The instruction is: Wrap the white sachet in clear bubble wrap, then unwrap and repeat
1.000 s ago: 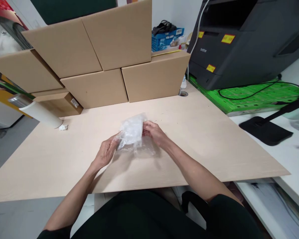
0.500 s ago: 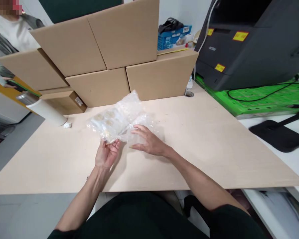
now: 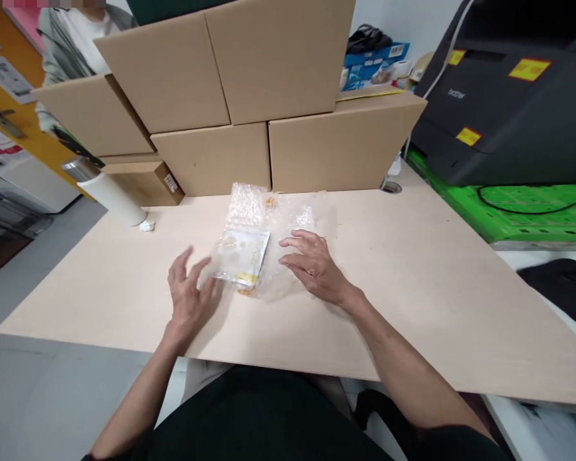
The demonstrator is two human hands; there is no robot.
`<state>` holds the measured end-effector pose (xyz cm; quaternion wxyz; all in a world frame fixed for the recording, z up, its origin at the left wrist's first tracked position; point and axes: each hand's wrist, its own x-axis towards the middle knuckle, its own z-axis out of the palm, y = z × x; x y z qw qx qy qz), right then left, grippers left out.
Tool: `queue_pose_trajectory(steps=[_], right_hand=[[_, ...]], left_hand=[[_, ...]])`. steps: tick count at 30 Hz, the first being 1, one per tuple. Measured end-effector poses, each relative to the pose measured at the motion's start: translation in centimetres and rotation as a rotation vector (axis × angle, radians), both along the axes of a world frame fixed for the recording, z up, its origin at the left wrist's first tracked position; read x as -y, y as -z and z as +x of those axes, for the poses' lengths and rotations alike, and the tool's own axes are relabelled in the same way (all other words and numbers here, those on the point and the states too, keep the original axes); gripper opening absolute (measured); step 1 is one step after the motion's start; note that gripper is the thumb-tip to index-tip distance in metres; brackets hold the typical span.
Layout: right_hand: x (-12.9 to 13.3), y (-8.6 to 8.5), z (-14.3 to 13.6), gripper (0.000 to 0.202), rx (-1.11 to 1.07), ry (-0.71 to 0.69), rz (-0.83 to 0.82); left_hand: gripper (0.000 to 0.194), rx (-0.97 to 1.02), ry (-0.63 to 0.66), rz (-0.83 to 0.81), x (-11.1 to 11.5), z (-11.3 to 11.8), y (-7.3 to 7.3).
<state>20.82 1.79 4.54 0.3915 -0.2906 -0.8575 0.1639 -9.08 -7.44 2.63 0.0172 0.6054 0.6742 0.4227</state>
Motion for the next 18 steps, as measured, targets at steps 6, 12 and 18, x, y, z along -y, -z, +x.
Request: queue_pose_trajectory(steps=[6, 12, 18], right_hand=[[-0.1, 0.3, 2.7, 0.019, 0.022, 0.045, 0.118], [0.8, 3.7, 5.5, 0.02, 0.127, 0.029, 0.103], [0.6, 6.2, 5.4, 0.022, 0.196, 0.016, 0.088]], left_hand=[[0.025, 0.56, -0.175, -0.006, 1.4, -4.2, -0.2], [0.062, 0.11, -0.466, -0.027, 6.0, -6.5, 0.2], [0.033, -0.139, -0.129, -0.216, 3.2, -2.1, -1.6]])
